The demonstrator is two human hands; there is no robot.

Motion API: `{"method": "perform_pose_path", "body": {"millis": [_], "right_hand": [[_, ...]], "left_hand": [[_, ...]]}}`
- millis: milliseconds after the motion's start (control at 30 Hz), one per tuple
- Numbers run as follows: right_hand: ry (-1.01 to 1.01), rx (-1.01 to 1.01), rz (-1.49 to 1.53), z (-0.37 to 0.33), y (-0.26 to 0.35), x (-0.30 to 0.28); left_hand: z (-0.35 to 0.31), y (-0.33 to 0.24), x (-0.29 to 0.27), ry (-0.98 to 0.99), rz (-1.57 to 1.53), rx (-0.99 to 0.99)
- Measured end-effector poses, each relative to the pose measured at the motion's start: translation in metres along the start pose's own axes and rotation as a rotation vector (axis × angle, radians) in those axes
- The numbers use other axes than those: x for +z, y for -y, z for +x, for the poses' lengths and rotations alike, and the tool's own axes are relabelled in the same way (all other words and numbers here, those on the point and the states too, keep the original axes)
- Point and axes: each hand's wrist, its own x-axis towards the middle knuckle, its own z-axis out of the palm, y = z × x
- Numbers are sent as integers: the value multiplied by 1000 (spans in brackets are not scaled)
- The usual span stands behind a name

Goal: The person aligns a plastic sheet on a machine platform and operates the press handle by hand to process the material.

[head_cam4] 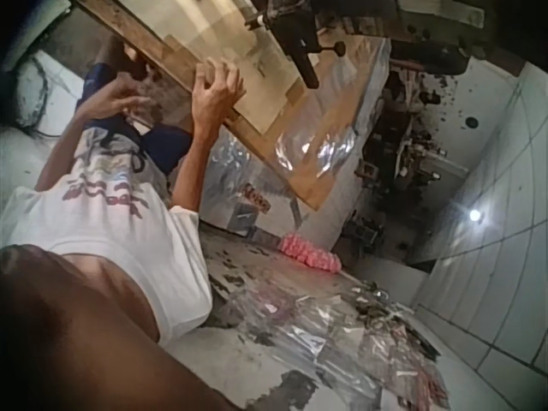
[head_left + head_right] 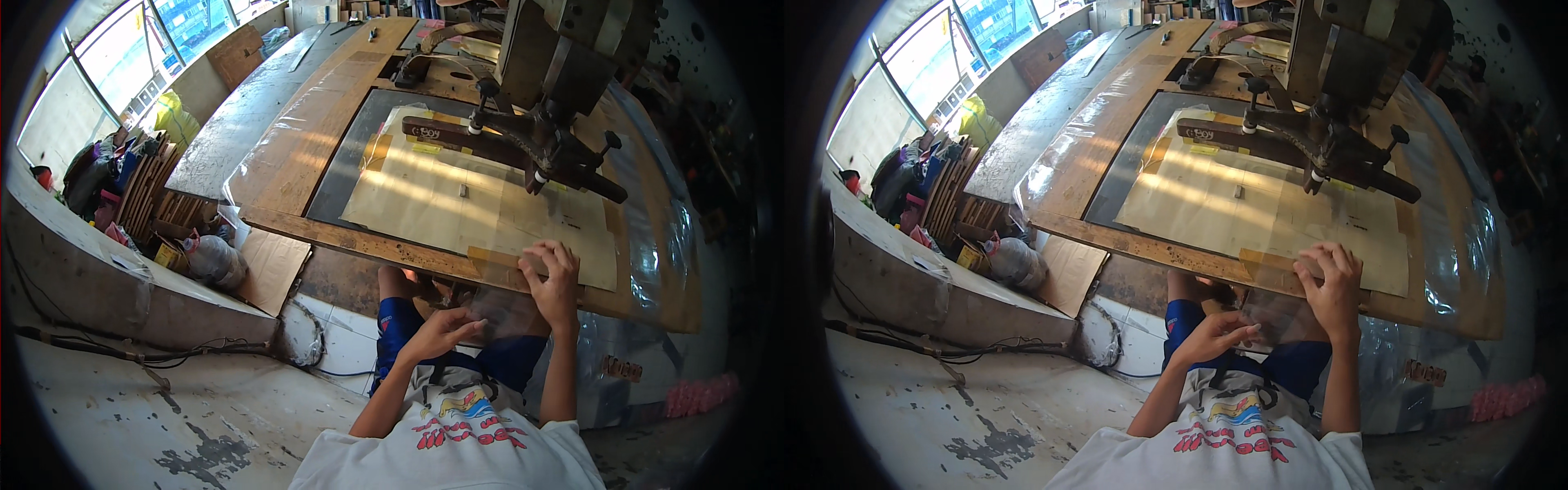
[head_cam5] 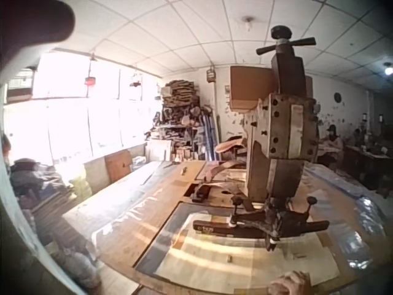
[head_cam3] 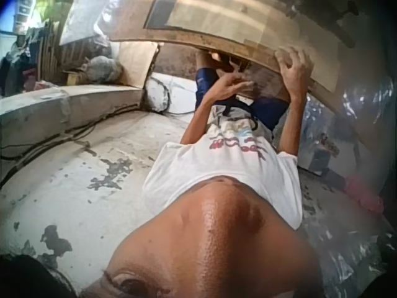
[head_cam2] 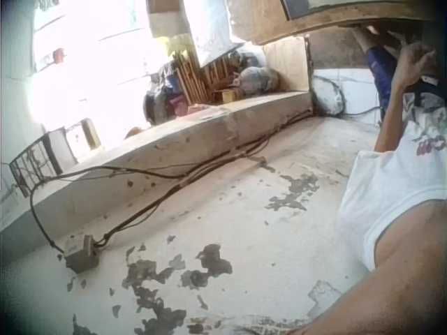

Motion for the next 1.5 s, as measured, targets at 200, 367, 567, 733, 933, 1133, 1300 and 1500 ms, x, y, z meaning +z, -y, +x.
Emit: {"method": "perform_pose_path", "body": {"millis": [200,367,567,733,933,1133,1300,1500], "right_hand": [[-308,-194,-68,38,-41,12],[-19,-49,-139,31,-21,-17],[135,-88,-69,34,-24,-11],[18,-358,-150,36,-38,8],[44,-293,-181,40,-35,11],[44,-241,-159,41,-32,8],[41,-246,-142,39,-35,10],[78,-228,-88,41,-30,5]], "left_hand": [[9,-8,-16,436,454,-38],[21,-16,6,304,288,-49],[47,8,35,78,-137,78],[50,-17,46,-67,131,144],[39,-14,57,-182,275,180],[40,-6,66,-244,287,369],[35,-2,76,-250,292,417],[28,21,93,-362,-88,58]]}}
